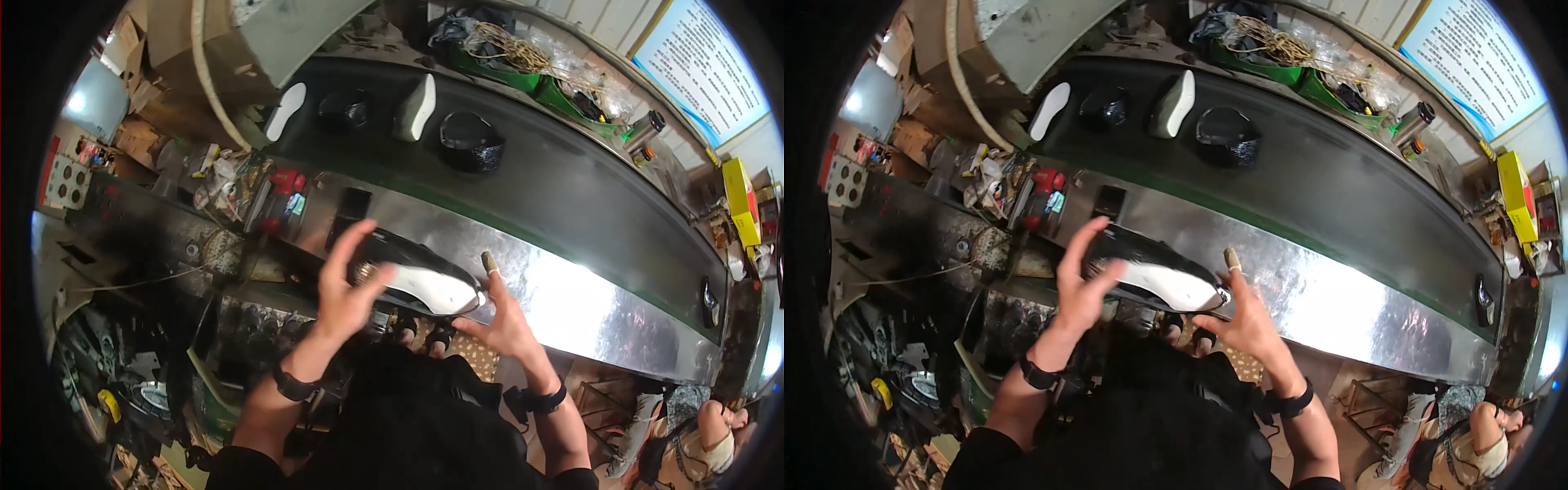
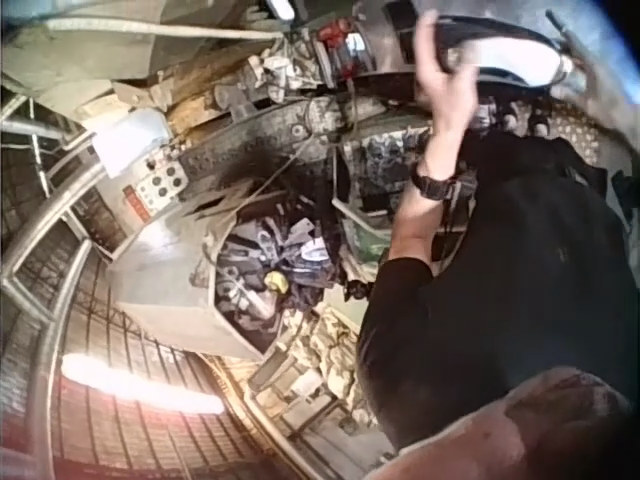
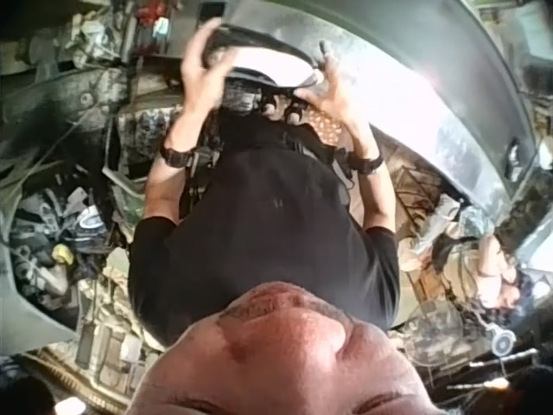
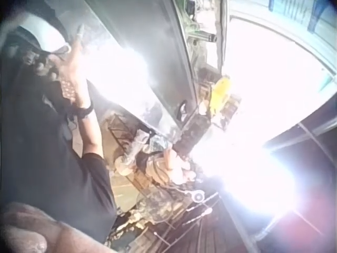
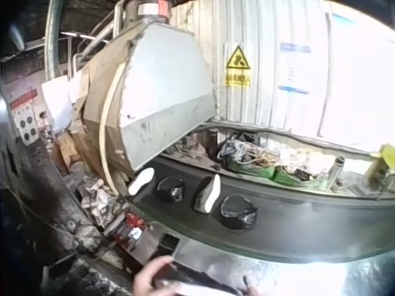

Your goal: Manually fitting a shoe upper onto a last and using a toe-lasting machine.

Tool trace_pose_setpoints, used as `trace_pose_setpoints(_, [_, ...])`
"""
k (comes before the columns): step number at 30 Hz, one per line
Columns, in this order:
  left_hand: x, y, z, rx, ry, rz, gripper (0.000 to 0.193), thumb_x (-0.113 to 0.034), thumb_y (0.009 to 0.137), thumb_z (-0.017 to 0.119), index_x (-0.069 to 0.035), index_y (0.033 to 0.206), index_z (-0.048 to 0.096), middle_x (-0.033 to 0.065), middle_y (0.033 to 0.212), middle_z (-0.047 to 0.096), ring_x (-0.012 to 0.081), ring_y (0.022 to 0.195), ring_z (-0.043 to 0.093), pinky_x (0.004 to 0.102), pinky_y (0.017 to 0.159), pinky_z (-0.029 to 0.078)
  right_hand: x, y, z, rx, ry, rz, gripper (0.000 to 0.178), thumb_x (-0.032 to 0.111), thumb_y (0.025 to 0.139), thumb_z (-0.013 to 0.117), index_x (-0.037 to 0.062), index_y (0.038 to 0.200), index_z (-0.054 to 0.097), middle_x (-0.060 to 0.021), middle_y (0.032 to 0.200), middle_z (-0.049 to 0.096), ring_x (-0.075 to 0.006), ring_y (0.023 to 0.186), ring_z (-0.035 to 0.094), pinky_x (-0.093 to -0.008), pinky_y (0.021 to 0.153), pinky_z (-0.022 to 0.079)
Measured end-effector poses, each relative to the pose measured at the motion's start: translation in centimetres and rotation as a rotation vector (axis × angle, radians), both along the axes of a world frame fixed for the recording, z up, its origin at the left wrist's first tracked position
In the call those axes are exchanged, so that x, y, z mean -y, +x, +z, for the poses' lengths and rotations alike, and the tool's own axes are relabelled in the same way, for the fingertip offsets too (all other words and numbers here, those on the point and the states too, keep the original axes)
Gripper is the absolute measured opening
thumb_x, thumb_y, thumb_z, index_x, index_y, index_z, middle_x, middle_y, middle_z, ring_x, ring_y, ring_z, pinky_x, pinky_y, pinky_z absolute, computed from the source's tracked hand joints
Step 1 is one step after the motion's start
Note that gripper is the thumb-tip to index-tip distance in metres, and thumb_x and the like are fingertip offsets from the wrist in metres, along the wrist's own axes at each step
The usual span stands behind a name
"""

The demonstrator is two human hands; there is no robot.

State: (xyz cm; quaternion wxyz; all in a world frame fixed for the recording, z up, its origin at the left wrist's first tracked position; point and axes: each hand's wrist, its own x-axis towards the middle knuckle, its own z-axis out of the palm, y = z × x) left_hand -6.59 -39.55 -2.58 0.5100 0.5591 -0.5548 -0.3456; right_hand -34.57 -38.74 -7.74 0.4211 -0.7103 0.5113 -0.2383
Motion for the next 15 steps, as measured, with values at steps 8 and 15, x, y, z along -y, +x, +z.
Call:
trace_pose_setpoints(8, [-1.1, -6.9, -2.9, -0.081, -0.128, -0.643, 0.095, -0.029, 0.076, 0.091, 0.003, 0.15, 0.042, 0.0212, 0.147, 0.05, 0.0405, 0.139, 0.042, 0.0482, 0.118, 0.031, -4.7, -0.4, 0.5, 0.244, -0.224, -0.146, 0.087, 0.001, 0.074, 0.08, -0.0074, 0.15, 0.038, -0.026, 0.144, 0.057, -0.0389, 0.129, 0.06, -0.0396, 0.107, 0.048])
trace_pose_setpoints(15, [1.8, -11.4, -4.4, -0.349, -0.051, -0.635, 0.046, -0.029, 0.111, 0.036, 0.0, 0.105, 0.072, 0.0134, 0.103, 0.075, 0.0282, 0.106, 0.068, 0.0474, 0.111, 0.036, -7.1, -0.7, -1.6, 0.25, -0.588, -0.248, 0.099, 0.016, 0.083, 0.082, -0.0066, 0.159, 0.022, -0.0311, 0.144, 0.055, -0.0387, 0.121, 0.066, -0.0403, 0.099, 0.054])
